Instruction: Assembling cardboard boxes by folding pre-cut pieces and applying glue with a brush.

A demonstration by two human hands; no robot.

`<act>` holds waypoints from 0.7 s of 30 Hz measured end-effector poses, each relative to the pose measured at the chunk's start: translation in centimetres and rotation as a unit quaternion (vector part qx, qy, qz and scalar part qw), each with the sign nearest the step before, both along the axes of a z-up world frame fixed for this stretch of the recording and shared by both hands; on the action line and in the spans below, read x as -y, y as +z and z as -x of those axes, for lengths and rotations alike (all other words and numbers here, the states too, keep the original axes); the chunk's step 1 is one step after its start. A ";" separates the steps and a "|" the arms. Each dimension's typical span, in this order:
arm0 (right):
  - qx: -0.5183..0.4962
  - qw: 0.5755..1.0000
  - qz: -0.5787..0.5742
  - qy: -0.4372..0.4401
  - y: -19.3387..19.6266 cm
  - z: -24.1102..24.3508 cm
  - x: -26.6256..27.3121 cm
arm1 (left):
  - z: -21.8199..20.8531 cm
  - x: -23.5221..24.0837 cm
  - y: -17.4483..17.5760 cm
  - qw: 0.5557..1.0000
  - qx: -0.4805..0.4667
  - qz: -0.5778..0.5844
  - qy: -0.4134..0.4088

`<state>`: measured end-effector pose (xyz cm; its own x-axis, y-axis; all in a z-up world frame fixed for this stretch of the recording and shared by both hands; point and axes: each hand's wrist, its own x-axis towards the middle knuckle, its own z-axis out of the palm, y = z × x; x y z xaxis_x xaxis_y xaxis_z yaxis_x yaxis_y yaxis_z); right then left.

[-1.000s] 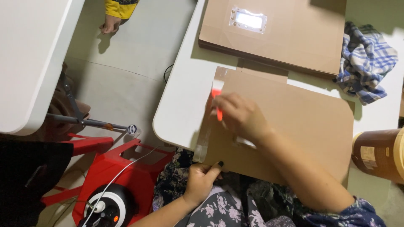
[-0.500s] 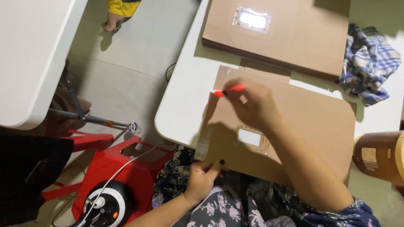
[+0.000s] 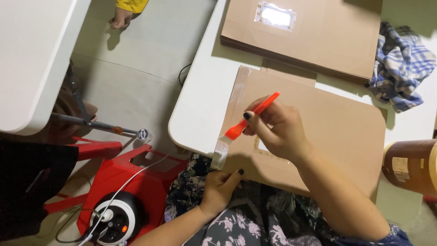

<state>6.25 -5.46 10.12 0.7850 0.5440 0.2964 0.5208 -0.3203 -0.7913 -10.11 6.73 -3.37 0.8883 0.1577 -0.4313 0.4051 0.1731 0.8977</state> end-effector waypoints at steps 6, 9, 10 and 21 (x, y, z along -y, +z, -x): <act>-0.032 0.999 0.023 -0.014 -3.4 -1.4 -0.1 | 0.2 0.1 -0.6 0.999 0.002 0.034 -0.008; -0.051 0.997 -0.022 -0.061 -2.0 -0.7 -0.4 | 0.2 0.1 -0.7 0.999 0.009 0.045 -0.002; -0.101 0.990 -0.068 -0.070 -1.1 -0.1 -0.6 | 0.2 0.0 -0.6 0.998 0.029 0.063 0.003; -0.099 0.995 0.020 -0.019 -2.1 1.4 -0.6 | 0.2 -0.2 -0.3 0.999 0.048 0.021 -0.007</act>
